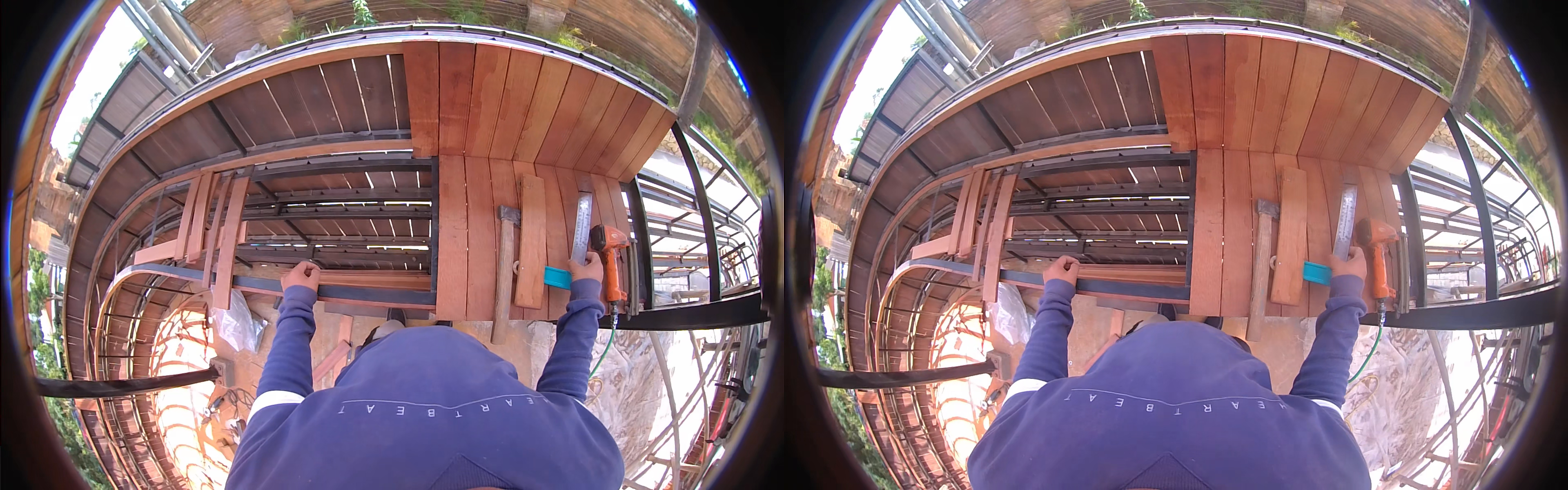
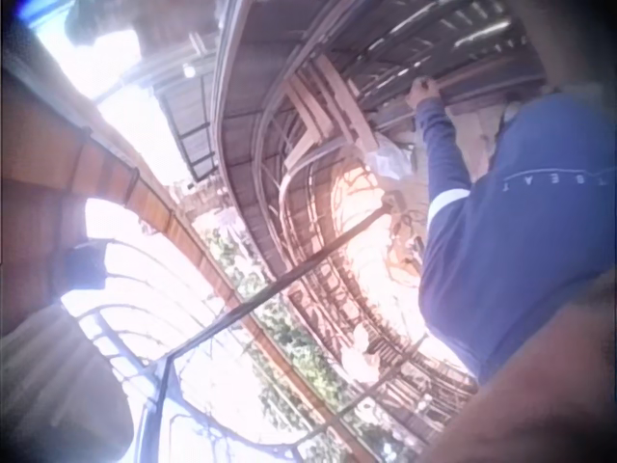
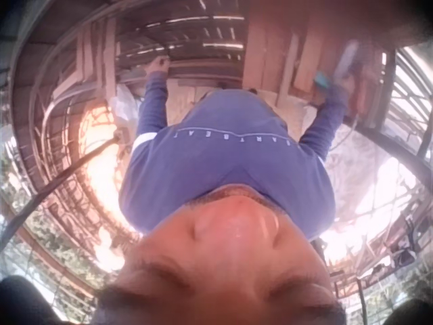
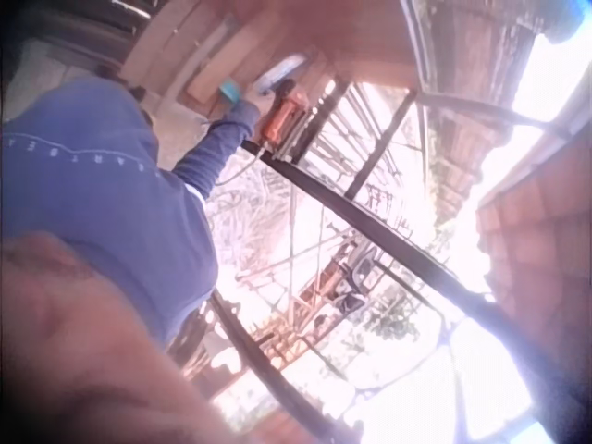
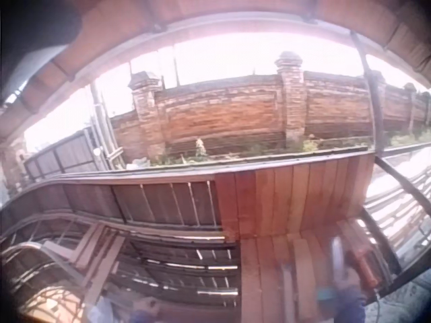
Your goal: The person uses an axe to shave a wooden board, checks its fit against a wall, and secures it using a nail gun.
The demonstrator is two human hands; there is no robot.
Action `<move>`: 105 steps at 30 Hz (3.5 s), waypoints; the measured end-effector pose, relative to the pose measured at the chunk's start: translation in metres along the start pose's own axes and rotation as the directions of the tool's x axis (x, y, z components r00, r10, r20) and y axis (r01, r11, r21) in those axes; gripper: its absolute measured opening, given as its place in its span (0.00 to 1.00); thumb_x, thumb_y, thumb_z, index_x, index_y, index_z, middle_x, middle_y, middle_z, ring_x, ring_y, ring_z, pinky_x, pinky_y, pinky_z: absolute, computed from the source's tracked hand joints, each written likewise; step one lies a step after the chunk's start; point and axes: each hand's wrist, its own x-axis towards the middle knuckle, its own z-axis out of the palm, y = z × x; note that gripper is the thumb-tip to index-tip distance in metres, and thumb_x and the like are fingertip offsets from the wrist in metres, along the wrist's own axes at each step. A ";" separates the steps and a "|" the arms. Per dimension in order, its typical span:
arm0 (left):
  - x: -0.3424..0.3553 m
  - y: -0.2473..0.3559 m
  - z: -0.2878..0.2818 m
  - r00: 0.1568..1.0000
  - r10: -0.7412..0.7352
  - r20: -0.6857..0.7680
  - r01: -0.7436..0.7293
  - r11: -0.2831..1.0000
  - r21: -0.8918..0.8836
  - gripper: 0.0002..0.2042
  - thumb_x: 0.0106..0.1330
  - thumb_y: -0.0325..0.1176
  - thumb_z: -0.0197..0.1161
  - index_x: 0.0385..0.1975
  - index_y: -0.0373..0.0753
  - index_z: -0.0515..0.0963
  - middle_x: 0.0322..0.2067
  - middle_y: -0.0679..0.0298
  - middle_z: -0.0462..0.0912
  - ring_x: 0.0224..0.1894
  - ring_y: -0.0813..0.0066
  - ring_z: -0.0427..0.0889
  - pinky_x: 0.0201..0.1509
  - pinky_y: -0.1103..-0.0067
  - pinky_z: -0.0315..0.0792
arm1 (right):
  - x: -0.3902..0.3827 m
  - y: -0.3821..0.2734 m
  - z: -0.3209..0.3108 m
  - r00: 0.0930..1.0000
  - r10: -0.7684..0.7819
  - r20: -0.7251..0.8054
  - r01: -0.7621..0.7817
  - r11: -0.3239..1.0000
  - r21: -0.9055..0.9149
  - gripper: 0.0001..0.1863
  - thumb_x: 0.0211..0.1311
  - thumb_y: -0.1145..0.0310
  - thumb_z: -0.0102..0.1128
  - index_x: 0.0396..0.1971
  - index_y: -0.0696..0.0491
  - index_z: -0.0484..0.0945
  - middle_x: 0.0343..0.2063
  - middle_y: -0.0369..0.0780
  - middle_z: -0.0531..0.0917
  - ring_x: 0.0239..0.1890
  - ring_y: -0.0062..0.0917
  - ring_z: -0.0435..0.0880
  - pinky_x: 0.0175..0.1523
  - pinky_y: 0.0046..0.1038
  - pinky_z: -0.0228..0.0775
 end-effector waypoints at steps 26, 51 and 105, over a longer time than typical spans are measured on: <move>0.186 0.192 0.052 0.576 0.763 0.294 -0.792 0.610 -0.031 0.16 0.62 0.41 0.65 0.44 0.37 0.78 0.38 0.49 0.81 0.43 0.46 0.79 0.47 0.61 0.74 | -0.071 -0.213 0.175 0.837 -0.543 0.060 0.547 0.834 -0.074 0.25 0.55 0.57 0.66 0.49 0.57 0.75 0.52 0.48 0.74 0.58 0.46 0.69 0.62 0.43 0.63; 0.250 0.249 0.106 0.642 0.542 0.543 -0.744 0.611 0.269 0.14 0.62 0.46 0.65 0.38 0.41 0.82 0.36 0.53 0.85 0.41 0.51 0.83 0.47 0.62 0.76 | -0.068 -0.221 0.179 0.853 -0.516 0.076 0.521 0.840 -0.149 0.25 0.53 0.57 0.64 0.48 0.56 0.77 0.52 0.45 0.74 0.57 0.44 0.69 0.62 0.42 0.61; 0.261 0.257 0.107 0.619 0.475 0.626 -0.745 0.607 0.276 0.14 0.61 0.44 0.66 0.37 0.38 0.83 0.37 0.52 0.84 0.44 0.51 0.82 0.50 0.63 0.75 | -0.068 -0.218 0.184 0.845 -0.533 0.046 0.532 0.826 -0.186 0.25 0.51 0.57 0.64 0.47 0.56 0.78 0.50 0.47 0.74 0.55 0.45 0.70 0.59 0.44 0.63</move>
